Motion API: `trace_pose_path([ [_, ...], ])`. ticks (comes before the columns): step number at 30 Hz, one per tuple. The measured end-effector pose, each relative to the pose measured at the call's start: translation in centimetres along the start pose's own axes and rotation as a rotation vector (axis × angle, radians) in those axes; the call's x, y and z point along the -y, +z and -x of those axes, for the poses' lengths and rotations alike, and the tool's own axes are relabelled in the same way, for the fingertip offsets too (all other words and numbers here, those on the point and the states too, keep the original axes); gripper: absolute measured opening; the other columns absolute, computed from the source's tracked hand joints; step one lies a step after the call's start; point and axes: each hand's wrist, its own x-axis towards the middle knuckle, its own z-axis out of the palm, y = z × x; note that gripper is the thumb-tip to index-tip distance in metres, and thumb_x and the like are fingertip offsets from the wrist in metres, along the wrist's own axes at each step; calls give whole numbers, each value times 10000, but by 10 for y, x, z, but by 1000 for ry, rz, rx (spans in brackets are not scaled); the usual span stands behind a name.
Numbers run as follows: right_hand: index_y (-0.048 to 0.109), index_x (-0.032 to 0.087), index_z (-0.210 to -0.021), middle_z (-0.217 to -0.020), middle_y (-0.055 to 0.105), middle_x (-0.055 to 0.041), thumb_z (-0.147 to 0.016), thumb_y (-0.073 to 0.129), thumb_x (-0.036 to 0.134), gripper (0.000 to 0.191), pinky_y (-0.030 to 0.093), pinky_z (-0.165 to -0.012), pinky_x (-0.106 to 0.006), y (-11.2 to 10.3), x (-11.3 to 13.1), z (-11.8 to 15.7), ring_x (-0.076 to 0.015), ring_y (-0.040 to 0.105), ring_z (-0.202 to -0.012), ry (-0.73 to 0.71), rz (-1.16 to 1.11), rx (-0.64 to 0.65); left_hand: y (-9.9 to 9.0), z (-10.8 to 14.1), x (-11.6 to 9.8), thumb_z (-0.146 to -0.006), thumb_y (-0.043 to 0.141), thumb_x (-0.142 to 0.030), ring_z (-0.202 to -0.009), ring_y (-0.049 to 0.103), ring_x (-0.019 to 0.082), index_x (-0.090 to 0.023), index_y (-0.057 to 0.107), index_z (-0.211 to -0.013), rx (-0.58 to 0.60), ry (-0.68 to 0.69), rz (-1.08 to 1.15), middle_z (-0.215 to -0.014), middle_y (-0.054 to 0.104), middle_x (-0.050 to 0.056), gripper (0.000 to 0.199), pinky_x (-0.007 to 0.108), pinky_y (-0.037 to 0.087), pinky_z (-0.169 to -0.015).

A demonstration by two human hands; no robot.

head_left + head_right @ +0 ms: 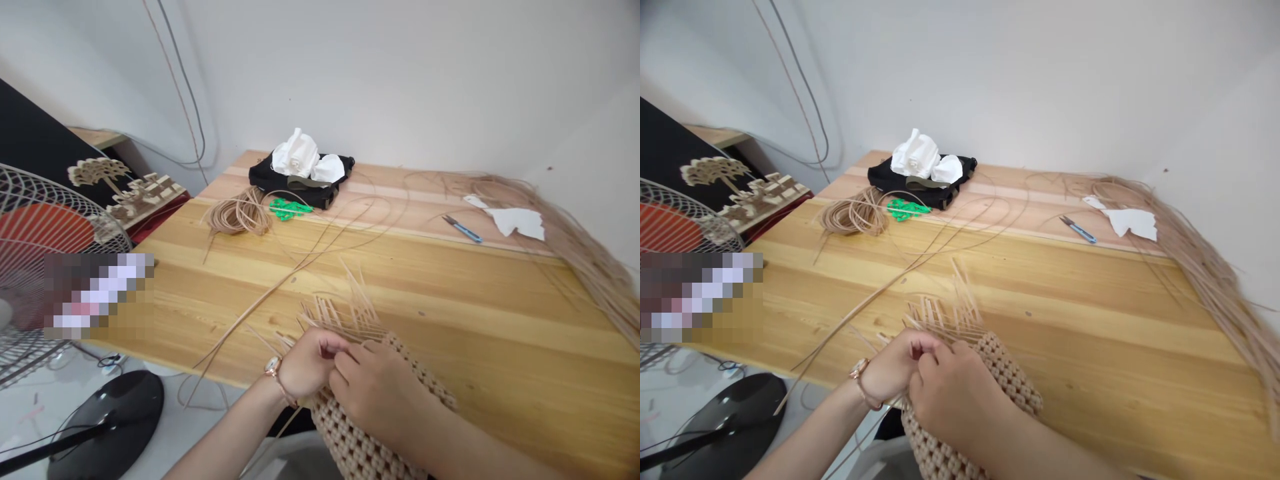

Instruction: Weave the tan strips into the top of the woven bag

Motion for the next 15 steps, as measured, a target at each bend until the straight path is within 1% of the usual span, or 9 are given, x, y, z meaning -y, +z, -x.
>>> trace_pose_path([
  [3, 502, 176, -641, -619, 573, -49, -717, 433, 65, 151, 325, -478, -300, 6, 8, -1, -193, 499, -542, 53, 53, -92, -1, 0, -1, -530, 540, -27, -519, 510, 70, -93, 646, -542, 9, -26, 8, -527, 615, -16, 126, 157, 382, -517],
  [5, 490, 180, -636, -606, 555, -46, -730, 407, 69, 168, 316, -482, -304, 9, 11, 0, -193, 484, -529, 75, 56, -131, -1, 0, -1, -529, 533, -17, -522, 509, 71, -96, 644, -540, 13, -16, 4, -528, 608, -22, 137, 159, 379, -519],
  [9, 495, 177, -684, -636, 547, -49, -773, 359, 83, 188, 332, -515, -314, 9, 9, 5, -199, 484, -558, 92, 22, -170, 1, -2, -2, -544, 549, -31, -564, 535, 93, -98, 672, -576, 37, 7, -18, -551, 622, -8, 143, 174, 397, -539],
  [12, 504, 166, -711, -637, 546, -53, -791, 326, 75, 215, 342, -529, -315, 7, 7, 10, -200, 486, -566, 100, 17, -218, 3, -4, -1, -542, 569, -39, -569, 535, 98, -95, 689, -596, 42, -21, -1, -557, 635, 4, 143, 176, 402, -533],
  [15, 521, 154, -745, -651, 557, -57, -800, 312, 78, 229, 352, -532, -315, 6, 7, 13, -206, 503, -580, 79, 3, -223, 4, -6, 2, -548, 587, -55, -572, 530, 98, -91, 691, -582, 24, -56, 13, -567, 648, 19, 114, 171, 398, -515],
])
